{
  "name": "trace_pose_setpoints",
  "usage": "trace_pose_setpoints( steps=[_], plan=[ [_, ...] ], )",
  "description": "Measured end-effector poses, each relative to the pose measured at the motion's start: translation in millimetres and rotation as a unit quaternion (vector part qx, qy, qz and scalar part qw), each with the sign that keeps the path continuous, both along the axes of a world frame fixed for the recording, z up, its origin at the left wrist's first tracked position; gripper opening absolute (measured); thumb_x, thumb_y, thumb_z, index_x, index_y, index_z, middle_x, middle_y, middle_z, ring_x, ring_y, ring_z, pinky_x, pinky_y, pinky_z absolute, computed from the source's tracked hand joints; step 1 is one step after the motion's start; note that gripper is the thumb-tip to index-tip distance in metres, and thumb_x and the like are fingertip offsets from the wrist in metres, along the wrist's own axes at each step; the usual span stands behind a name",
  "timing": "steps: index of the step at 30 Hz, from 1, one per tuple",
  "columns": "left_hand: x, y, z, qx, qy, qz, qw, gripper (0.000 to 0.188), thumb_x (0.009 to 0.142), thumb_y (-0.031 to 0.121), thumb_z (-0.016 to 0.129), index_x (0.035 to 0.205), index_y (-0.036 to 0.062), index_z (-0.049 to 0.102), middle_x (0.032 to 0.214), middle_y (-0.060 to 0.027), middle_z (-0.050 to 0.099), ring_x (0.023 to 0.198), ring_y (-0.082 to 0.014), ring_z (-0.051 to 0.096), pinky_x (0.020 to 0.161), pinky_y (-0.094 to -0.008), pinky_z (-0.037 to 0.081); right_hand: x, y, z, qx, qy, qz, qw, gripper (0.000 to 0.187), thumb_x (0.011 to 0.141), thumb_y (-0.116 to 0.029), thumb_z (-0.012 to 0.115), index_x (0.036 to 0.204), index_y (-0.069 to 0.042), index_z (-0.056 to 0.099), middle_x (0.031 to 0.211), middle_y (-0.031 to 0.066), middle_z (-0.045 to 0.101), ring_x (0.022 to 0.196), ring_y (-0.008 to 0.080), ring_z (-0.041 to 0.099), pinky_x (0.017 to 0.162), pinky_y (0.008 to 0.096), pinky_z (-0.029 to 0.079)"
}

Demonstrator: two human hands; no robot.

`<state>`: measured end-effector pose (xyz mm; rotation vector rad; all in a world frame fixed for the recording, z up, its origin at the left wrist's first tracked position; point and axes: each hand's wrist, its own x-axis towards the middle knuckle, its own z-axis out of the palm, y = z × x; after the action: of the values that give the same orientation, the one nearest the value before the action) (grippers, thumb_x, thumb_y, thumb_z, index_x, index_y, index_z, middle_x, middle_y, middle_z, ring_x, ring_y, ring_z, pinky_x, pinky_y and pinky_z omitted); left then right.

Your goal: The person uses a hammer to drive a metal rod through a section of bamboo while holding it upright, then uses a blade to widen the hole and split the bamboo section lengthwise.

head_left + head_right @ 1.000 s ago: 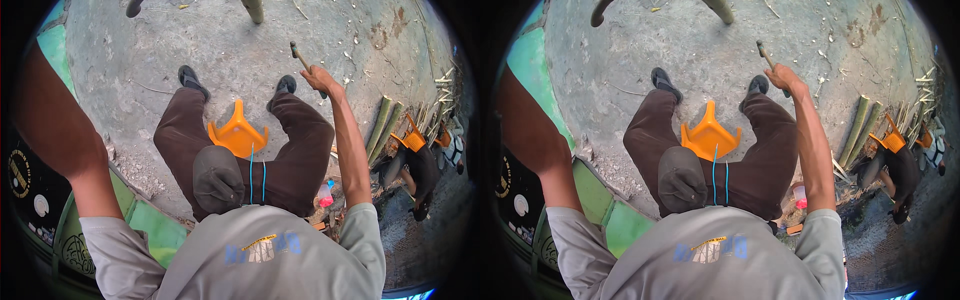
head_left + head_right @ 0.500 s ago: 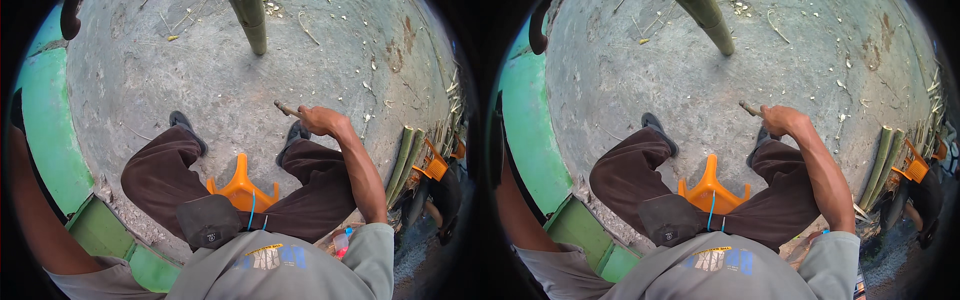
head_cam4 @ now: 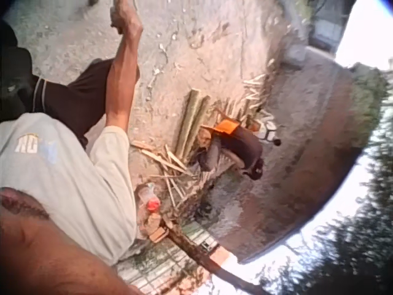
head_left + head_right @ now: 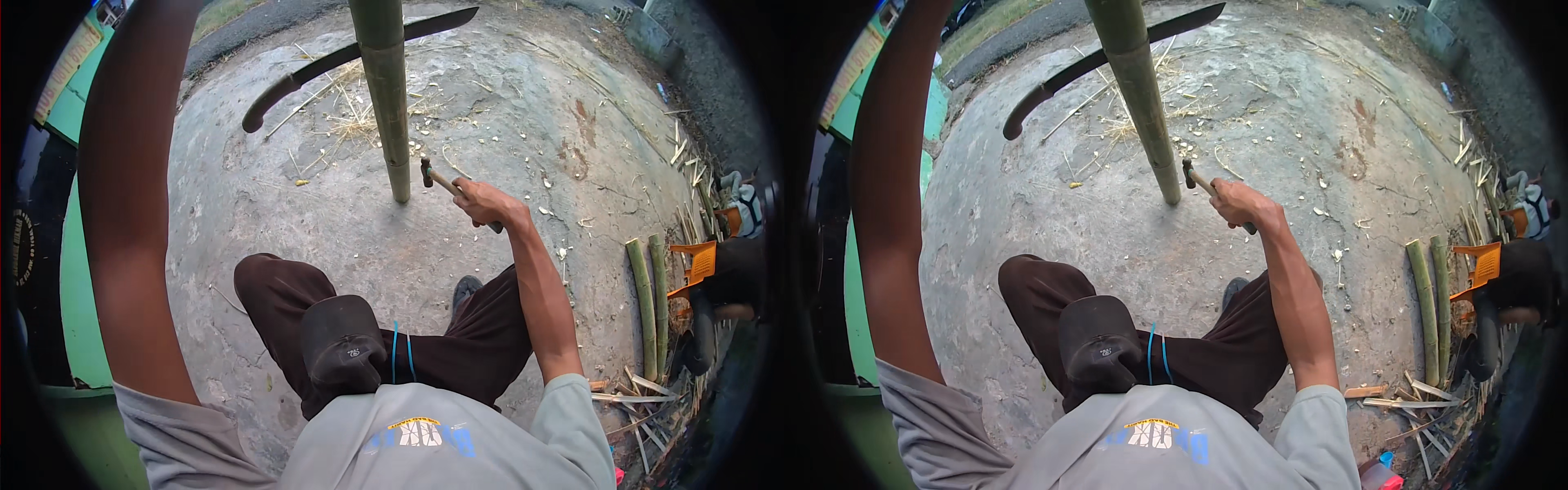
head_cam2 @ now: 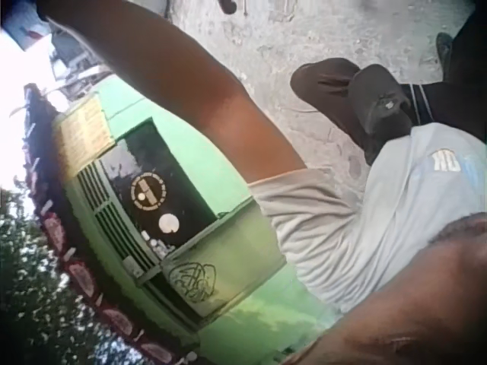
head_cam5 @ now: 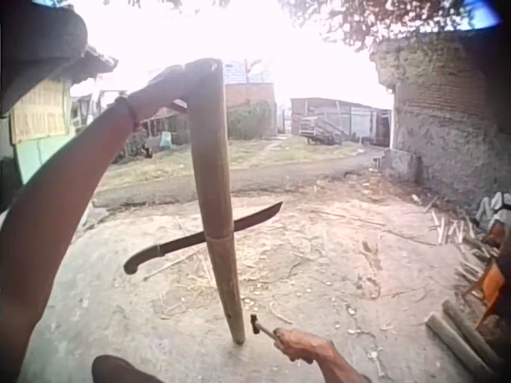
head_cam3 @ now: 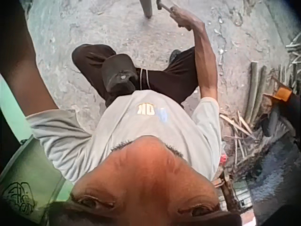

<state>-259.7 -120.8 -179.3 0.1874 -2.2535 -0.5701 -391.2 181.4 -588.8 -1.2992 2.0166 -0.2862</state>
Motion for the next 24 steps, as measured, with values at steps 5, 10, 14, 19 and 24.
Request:
trace_pose_setpoints(
  steps=[5,10,14,19,24],
  plan=[
    [29,27,39,0.021,0.018,0.005,1.0,0.086,0.087,0.063,0.07,0.137,-0.0056,0.057,0.121,-0.0192,0.066,0.113,-0.026,0.065,0.086,-0.0386,0.061,10,60,72,-0.151,-0.024,-0.119,0.981,0.047,0.105,-0.028,0.053,0.146,-0.008,0.046,0.075,0.011,0.063,0.061,0.0238,0.064,0.061,0.0422,0.052],
    [56,20,40,0.006,-0.008,-0.07,0.997,0.092,0.086,0.067,0.068,0.139,-0.0081,0.055,0.125,-0.0234,0.064,0.115,-0.0301,0.066,0.082,-0.0424,0.064,55,101,249,-0.326,0.075,-0.118,0.935,0.046,0.11,-0.025,0.049,0.153,-0.013,0.041,0.072,0.0015,0.052,0.059,0.0122,0.055,0.056,0.0338,0.048],
    [57,27,33,0.005,0.013,-0.016,1.0,0.086,0.088,0.064,0.067,0.139,-0.0039,0.058,0.128,-0.0186,0.064,0.115,-0.0281,0.067,0.082,-0.0409,0.064,78,94,335,-0.503,0.109,-0.105,0.851,0.046,0.111,-0.024,0.046,0.155,-0.02,0.033,0.071,0.002,0.05,0.05,0.0113,0.05,0.044,0.0309,0.042],
    [58,11,40,-0.009,-0.003,-0.019,1.0,0.076,0.09,0.06,0.065,0.136,-0.0003,0.062,0.128,-0.015,0.066,0.113,-0.0243,0.068,0.08,-0.039,0.064,95,21,298,-0.58,0.24,-0.089,0.773,0.048,0.109,-0.018,0.049,0.152,-0.016,0.028,0.078,0.0169,0.065,0.059,0.0288,0.068,0.048,0.0429,0.046],
    [53,41,38,-0.036,-0.017,-0.032,0.999,0.072,0.089,0.059,0.067,0.127,-0.0027,0.067,0.105,-0.0146,0.072,0.092,-0.0223,0.072,0.07,-0.0375,0.064,62,-18,154,-0.34,0.15,-0.103,0.923,0.04,0.108,-0.019,0.041,0.143,-0.017,0.023,0.078,0.0249,0.06,0.071,0.0476,0.062,0.069,0.0574,0.042]
  ],
)
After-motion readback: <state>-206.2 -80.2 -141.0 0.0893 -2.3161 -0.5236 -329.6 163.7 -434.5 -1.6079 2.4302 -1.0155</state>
